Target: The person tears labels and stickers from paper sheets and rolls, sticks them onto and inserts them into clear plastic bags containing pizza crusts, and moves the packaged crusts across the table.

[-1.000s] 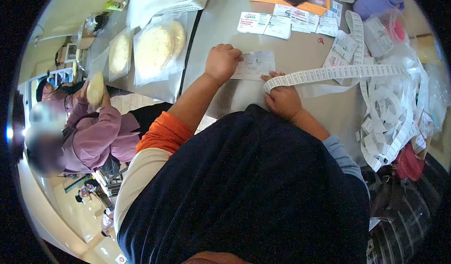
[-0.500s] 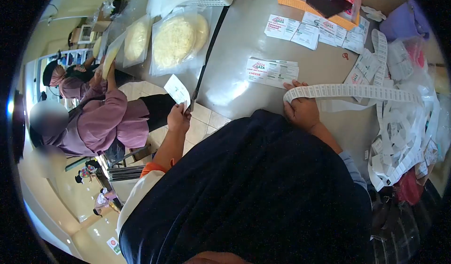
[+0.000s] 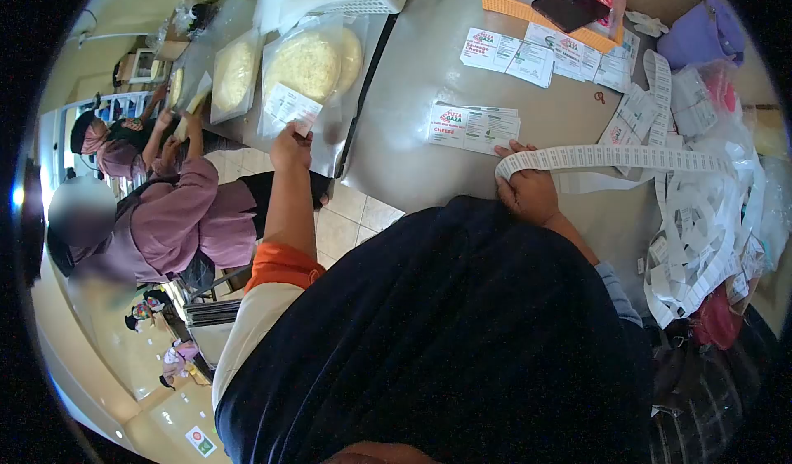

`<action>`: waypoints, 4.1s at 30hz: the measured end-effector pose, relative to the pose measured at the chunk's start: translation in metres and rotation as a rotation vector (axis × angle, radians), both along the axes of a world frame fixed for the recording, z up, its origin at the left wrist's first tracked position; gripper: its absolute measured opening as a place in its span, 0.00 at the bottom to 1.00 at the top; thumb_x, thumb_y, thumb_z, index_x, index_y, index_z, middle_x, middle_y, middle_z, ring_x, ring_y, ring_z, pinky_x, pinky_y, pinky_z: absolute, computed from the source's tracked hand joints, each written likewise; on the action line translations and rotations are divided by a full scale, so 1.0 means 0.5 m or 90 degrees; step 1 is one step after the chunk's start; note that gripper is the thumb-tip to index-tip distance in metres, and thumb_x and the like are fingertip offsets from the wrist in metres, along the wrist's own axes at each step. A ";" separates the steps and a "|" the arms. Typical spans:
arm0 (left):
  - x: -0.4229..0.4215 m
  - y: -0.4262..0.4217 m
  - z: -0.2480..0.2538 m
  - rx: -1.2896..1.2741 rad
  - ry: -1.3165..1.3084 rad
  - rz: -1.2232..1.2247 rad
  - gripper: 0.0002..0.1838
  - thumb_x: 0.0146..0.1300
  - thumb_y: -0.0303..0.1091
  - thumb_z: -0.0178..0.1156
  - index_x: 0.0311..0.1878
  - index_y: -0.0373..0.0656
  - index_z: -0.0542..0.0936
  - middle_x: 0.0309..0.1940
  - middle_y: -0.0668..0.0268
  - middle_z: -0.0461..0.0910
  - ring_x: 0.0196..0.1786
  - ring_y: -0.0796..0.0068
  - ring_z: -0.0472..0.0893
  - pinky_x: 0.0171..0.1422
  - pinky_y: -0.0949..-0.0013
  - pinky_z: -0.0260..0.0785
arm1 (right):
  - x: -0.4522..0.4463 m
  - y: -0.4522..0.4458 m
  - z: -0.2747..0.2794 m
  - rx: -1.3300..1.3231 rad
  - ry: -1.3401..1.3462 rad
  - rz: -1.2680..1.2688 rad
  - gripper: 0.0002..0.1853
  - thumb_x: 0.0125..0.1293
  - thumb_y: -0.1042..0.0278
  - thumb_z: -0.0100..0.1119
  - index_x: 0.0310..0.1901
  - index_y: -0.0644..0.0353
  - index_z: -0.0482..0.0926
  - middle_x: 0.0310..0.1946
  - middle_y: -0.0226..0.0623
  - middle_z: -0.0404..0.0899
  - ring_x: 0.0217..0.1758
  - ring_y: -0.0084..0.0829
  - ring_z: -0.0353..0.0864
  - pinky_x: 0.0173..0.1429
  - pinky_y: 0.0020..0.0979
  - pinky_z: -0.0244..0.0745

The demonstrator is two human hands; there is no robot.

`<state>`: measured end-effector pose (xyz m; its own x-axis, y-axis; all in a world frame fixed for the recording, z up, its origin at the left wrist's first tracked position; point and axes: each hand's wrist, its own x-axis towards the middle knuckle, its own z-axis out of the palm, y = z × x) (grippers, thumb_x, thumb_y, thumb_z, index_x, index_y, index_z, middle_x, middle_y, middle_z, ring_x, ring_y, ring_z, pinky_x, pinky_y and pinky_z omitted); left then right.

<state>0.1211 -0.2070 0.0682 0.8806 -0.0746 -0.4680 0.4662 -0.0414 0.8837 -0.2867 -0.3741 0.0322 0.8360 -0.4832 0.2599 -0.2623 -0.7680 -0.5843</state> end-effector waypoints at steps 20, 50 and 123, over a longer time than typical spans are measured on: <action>-0.011 -0.123 0.231 -0.013 -0.223 -0.173 0.09 0.59 0.30 0.58 0.25 0.41 0.71 0.17 0.70 0.66 0.18 0.81 0.65 0.19 0.78 0.54 | -0.011 -0.003 -0.015 0.022 0.007 0.002 0.13 0.59 0.64 0.53 0.41 0.61 0.77 0.58 0.35 0.70 0.66 0.40 0.62 0.70 0.45 0.49; -0.484 -0.210 0.130 0.063 -0.705 -0.993 0.12 0.52 0.28 0.64 0.41 0.43 0.78 0.35 0.61 0.76 0.39 0.62 0.76 0.43 0.66 0.70 | -0.005 -0.006 0.085 1.079 -0.220 -0.281 0.16 0.60 0.60 0.59 0.42 0.67 0.78 0.28 0.36 0.78 0.31 0.22 0.75 0.37 0.25 0.69; -0.304 -0.227 0.117 0.335 -0.739 -0.663 0.07 0.58 0.27 0.54 0.38 0.40 0.78 0.29 0.54 0.78 0.34 0.59 0.78 0.38 0.68 0.69 | 0.012 -0.028 -0.009 -0.006 -0.071 -0.078 0.10 0.58 0.65 0.54 0.37 0.61 0.80 0.47 0.33 0.78 0.59 0.38 0.70 0.67 0.46 0.54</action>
